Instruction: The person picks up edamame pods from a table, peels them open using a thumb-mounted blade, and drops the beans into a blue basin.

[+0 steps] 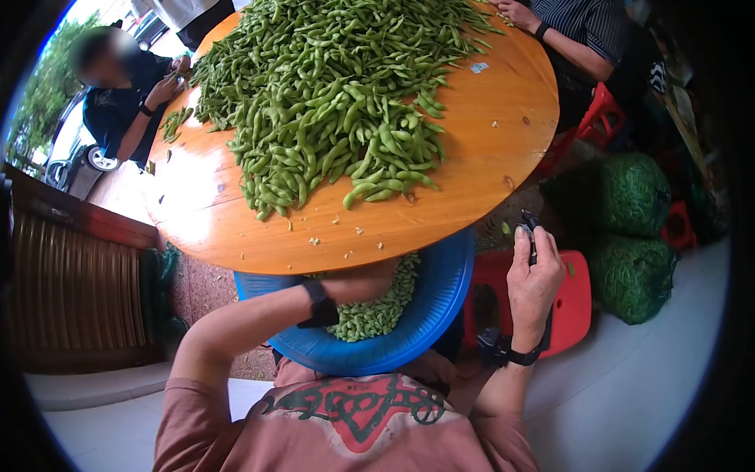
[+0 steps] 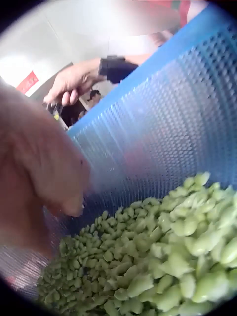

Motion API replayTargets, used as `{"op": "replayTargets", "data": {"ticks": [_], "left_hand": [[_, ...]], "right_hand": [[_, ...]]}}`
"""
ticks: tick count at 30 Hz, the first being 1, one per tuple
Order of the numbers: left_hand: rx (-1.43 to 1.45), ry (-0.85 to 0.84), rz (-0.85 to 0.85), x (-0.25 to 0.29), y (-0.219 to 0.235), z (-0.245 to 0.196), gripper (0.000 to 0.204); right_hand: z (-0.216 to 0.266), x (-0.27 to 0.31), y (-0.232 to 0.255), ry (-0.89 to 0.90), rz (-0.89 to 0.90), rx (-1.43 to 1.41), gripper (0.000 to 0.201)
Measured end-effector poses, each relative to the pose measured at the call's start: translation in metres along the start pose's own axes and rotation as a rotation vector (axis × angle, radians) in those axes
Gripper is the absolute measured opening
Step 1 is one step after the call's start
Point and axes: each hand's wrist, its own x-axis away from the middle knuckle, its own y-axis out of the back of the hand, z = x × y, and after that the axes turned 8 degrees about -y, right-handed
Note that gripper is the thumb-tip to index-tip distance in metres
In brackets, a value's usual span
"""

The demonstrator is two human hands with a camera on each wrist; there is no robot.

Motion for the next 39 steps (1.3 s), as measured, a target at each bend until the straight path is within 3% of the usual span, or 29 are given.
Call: {"op": "replayTargets", "data": {"ticks": [2, 3, 15, 20, 21, 23, 24, 26, 27, 28, 30, 31, 32, 34, 35, 36, 38, 39], "left_hand": [[0.027, 0.152, 0.01, 0.01, -0.023, 0.026, 0.047], [0.027, 0.152, 0.005, 0.009, -0.025, 0.033, 0.047], [-0.556, -0.296, 0.096, 0.012, -0.034, 0.093, 0.038], [-3.335, -0.926, 0.233, 0.017, -0.013, 0.115, 0.027], [-3.333, -0.931, 0.234, 0.023, -0.014, 0.12, 0.027], [-3.63, -0.379, 0.626, 0.038, -0.018, 0.128, 0.023], [-3.629, -0.392, 0.62, 0.042, -0.015, 0.134, 0.023], [-3.28, -0.546, 0.54, 0.044, -0.005, 0.149, 0.02], [-3.186, -0.665, 0.642, 0.043, -0.001, 0.157, 0.021], [-3.183, -0.671, 0.642, 0.043, 0.0, 0.168, 0.021], [-2.963, -0.588, 0.574, 0.042, 0.002, 0.191, 0.024], [-2.866, -0.465, 0.405, 0.038, 0.004, 0.2, 0.031], [-2.654, -0.347, 0.404, 0.034, 0.012, 0.206, 0.04], [-2.911, -0.263, 0.585, 0.027, 0.019, 0.219, 0.047], [-2.938, -0.562, 1.006, 0.013, 0.041, 0.201, 0.048], [-2.932, -0.569, 1.013, 0.016, 0.035, 0.205, 0.048], [-2.951, -0.736, 1.167, 0.036, 0.006, 0.218, 0.042], [-3.003, -0.792, 1.204, 0.046, -0.016, 0.219, 0.03]], "right_hand": [[-0.003, 0.005, 0.003, -0.017, 0.026, -0.012, 0.016], [-0.004, 0.008, 0.004, -0.03, 0.054, -0.026, 0.015], [-0.009, 0.018, -0.003, 0.013, 0.132, -0.055, 0.013], [-0.003, 0.019, -0.007, 0.022, 0.157, -0.108, 0.012], [-0.002, 0.019, -0.008, 0.032, 0.153, -0.105, 0.012], [0.0, 0.017, -0.009, 0.047, 0.154, -0.104, 0.012], [0.001, 0.016, -0.008, 0.037, 0.139, -0.098, 0.013], [0.008, 0.014, -0.004, 0.017, 0.105, -0.131, 0.013], [0.011, 0.012, -0.001, 0.012, 0.085, -0.143, 0.013], [0.013, 0.01, 0.002, 0.006, 0.062, -0.154, 0.012], [0.018, 0.007, 0.01, -0.013, 0.025, -0.235, 0.014], [0.021, 0.005, 0.014, -0.025, -0.007, -0.268, 0.015], [0.022, 0.005, 0.018, -0.037, -0.039, -0.301, 0.016], [0.024, 0.0, 0.027, -0.027, -0.062, -0.327, 0.018], [0.029, -0.002, 0.031, -0.033, -0.078, -0.344, 0.018], [0.031, -0.003, 0.034, -0.04, -0.093, -0.362, 0.018], [0.027, -0.004, 0.037, -0.05, -0.074, -0.342, 0.018], [0.025, -0.005, 0.036, -0.069, -0.057, -0.323, 0.018]]}}
